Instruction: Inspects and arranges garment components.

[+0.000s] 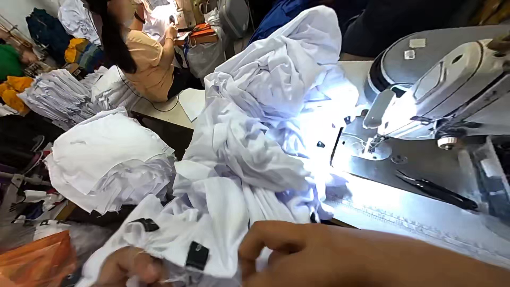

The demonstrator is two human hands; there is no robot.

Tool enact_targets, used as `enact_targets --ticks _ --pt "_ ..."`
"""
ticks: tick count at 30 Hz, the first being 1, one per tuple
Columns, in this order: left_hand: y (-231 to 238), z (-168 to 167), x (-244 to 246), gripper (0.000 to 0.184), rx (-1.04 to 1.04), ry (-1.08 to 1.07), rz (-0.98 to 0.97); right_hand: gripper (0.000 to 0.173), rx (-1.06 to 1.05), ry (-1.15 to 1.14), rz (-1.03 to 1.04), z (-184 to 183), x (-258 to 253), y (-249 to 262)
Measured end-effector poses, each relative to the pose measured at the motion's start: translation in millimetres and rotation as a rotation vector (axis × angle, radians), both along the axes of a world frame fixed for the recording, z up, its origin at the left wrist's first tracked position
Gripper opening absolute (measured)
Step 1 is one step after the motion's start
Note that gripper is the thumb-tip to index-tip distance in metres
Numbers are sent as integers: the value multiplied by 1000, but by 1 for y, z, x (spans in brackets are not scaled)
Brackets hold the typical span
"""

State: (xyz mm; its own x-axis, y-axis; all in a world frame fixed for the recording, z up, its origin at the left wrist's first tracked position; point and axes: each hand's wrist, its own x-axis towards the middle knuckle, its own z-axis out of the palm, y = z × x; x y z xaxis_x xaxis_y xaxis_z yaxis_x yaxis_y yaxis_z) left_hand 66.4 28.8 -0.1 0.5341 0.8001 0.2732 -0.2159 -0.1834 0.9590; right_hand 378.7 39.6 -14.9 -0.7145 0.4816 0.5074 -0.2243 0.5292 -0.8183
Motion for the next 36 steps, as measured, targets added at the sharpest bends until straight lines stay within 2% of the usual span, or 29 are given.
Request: enact_targets --ticks 2,4,6,8,10,13,15,18,21,24,27,30,33,36 --pt "-5 -18 11 30 -12 108 -40 38 -12 10 -79 -15 -20 -5" --pt "-13 -40 26 29 -22 207 -28 25 49 -172 -299 -23 -43 -18" --pt "-21 -56 37 27 -73 248 76 18 157 -404 -554 -30 -66 -28" --pt "-28 -62 48 20 -182 270 244 22 218 -521 -662 -37 -79 -28" --pt "-25 -69 54 11 -253 194 377 22 228 -410 -667 -49 -78 -20" --pt "-4 -85 41 28 -189 -114 227 27 119 -263 -563 -60 -41 0" --pt "5 -93 33 33 -175 -346 172 22 204 -340 -576 -76 -7 9" --pt "10 -98 32 32 -167 -496 130 17 253 -382 -492 -99 24 13" --pt "10 -99 41 32 -163 -423 87 19 241 -273 -452 -93 21 5" --pt "-4 -97 52 34 -102 -190 -26 16 355 -293 -459 -48 -7 -19" --pt "-27 -94 52 23 -130 -41 -64 13 477 -396 -447 -20 -46 -26" --pt "-27 -101 48 23 -179 -86 -77 8 476 -285 -501 -37 -57 -6" --pt "-6 -110 39 25 -248 -287 -201 16 249 -123 -523 -49 -25 14" --pt "4 -109 27 25 -286 -432 -128 17 100 -88 -655 -65 16 27"
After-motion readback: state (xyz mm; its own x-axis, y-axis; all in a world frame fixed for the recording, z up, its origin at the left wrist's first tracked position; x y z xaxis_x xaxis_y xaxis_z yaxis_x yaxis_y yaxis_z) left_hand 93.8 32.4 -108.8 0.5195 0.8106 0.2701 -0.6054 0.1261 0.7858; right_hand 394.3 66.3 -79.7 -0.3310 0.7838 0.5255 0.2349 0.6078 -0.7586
